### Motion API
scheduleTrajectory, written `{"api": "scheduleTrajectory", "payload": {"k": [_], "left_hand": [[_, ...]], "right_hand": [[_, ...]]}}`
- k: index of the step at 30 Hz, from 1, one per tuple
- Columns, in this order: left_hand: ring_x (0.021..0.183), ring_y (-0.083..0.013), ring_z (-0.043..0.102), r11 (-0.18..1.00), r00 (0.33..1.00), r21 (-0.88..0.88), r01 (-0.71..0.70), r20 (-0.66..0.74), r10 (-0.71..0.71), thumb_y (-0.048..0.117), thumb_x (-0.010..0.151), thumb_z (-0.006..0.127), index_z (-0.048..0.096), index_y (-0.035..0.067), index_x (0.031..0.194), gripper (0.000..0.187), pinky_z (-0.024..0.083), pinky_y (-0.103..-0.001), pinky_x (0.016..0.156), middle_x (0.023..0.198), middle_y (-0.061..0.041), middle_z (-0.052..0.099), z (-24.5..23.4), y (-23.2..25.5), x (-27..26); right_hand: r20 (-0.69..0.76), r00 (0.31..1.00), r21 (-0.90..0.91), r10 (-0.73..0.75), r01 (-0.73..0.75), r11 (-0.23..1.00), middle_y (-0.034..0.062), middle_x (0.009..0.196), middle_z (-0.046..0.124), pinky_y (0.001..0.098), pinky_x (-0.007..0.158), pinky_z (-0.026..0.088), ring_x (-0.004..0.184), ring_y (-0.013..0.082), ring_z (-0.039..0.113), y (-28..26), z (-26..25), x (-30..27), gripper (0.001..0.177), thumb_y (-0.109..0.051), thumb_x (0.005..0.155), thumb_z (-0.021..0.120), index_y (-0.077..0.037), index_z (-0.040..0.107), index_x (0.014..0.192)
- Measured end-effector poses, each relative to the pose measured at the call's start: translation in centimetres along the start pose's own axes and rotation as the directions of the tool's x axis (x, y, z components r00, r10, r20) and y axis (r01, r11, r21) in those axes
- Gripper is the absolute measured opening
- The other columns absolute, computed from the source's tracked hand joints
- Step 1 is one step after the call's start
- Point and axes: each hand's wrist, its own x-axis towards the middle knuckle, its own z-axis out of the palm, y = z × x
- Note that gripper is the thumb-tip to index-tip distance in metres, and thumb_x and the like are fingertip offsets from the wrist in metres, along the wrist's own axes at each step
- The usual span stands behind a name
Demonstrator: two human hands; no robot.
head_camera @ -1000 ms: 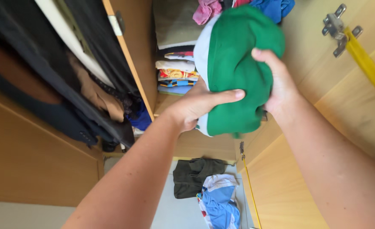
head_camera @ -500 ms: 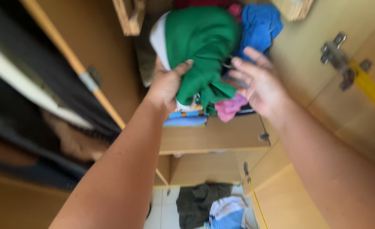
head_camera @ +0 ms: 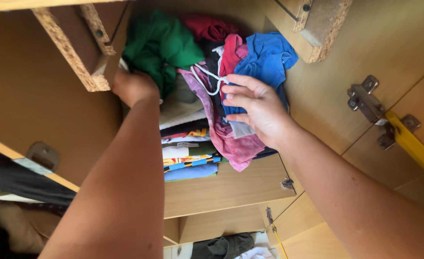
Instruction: The person folds various clothing items, including t-shirts, shorts, and pants, and places them into a wooden wardrobe. The person handles each item individually, folding them neatly before stacking them on a shelf.
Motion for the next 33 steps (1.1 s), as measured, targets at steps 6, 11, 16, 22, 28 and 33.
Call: {"api": "scheduleTrajectory", "payload": {"k": [6,11,16,22,28,33], "left_hand": [[0.12,-0.0375,0.061,0.982,0.972,0.176,0.068,0.208,-0.105,0.02,0.094,0.058,0.053,0.007,0.136,0.044,0.05,-0.043,0.098,0.134,-0.021,0.061,-3.3,2.7,-0.4],[0.122,-0.0419,0.059,0.993,0.954,0.02,0.115,0.275,-0.116,0.032,0.101,0.056,0.032,0.013,0.153,0.06,0.05,-0.043,0.099,0.14,-0.024,0.056,-7.7,3.9,-3.9],[0.124,-0.0444,0.056,0.999,0.964,-0.038,0.024,0.264,-0.013,0.032,0.109,0.059,0.027,0.012,0.158,0.062,0.045,-0.045,0.103,0.138,-0.027,0.058,-13.7,4.1,-7.9],[0.107,-0.0245,0.072,0.954,0.972,-0.237,-0.182,0.101,0.21,0.015,0.108,0.055,0.061,0.006,0.131,0.025,0.056,-0.037,0.093,0.118,-0.014,0.074,-22.5,5.5,-14.1],[0.078,-0.0104,0.063,0.92,0.908,-0.318,0.23,0.409,-0.086,0.013,0.109,0.052,0.067,0.002,0.103,0.02,0.054,-0.026,0.072,0.085,-0.006,0.07,-29.0,4.8,-23.4],[0.075,-0.0091,0.066,0.847,0.801,-0.254,0.467,0.528,-0.283,0.012,0.104,0.053,0.068,0.002,0.101,0.018,0.056,-0.025,0.067,0.084,-0.003,0.07,-33.2,0.6,-32.5]], "right_hand": [[-0.062,0.998,0.031,-0.012,0.014,0.999,0.0066,0.137,0.063,0.0449,0.09,0.058,0.115,0.0227,0.063,0.1,-0.4,1.2,0.061,-0.005,0.087,0.065,-0.014,0.052,0.146],[-0.09,0.996,0.073,-0.002,0.009,0.997,0.0054,0.143,0.058,0.0498,0.1,0.052,0.129,0.0228,0.057,0.9,0.3,1.3,0.065,-0.007,0.089,0.064,-0.018,0.046,0.151],[-0.128,0.992,0.143,0.0,0.018,0.99,0.0057,0.146,0.053,0.0547,0.103,0.051,0.131,0.0221,0.054,1.7,-0.1,-0.5,0.067,-0.004,0.089,0.064,-0.019,0.045,0.151],[-0.116,0.993,0.046,-0.035,0.041,0.998,0.0052,0.147,0.055,0.0495,0.095,0.059,0.126,0.022,0.058,3.5,-1.5,-6.0,0.062,-0.003,0.09,0.062,-0.018,0.048,0.149],[-0.089,0.995,0.033,0.042,-0.04,0.999,0.0081,0.129,0.069,0.0434,0.088,0.061,0.109,0.022,0.069,8.9,-2.4,-13.5,0.044,0.001,0.091,0.06,-0.009,0.061,0.134],[-0.111,0.971,-0.073,0.212,-0.221,0.973,0.0075,0.123,0.073,0.0393,0.084,0.059,0.102,0.0212,0.071,15.8,-4.2,-21.2,0.034,-0.005,0.094,0.058,-0.008,0.067,0.127]]}}
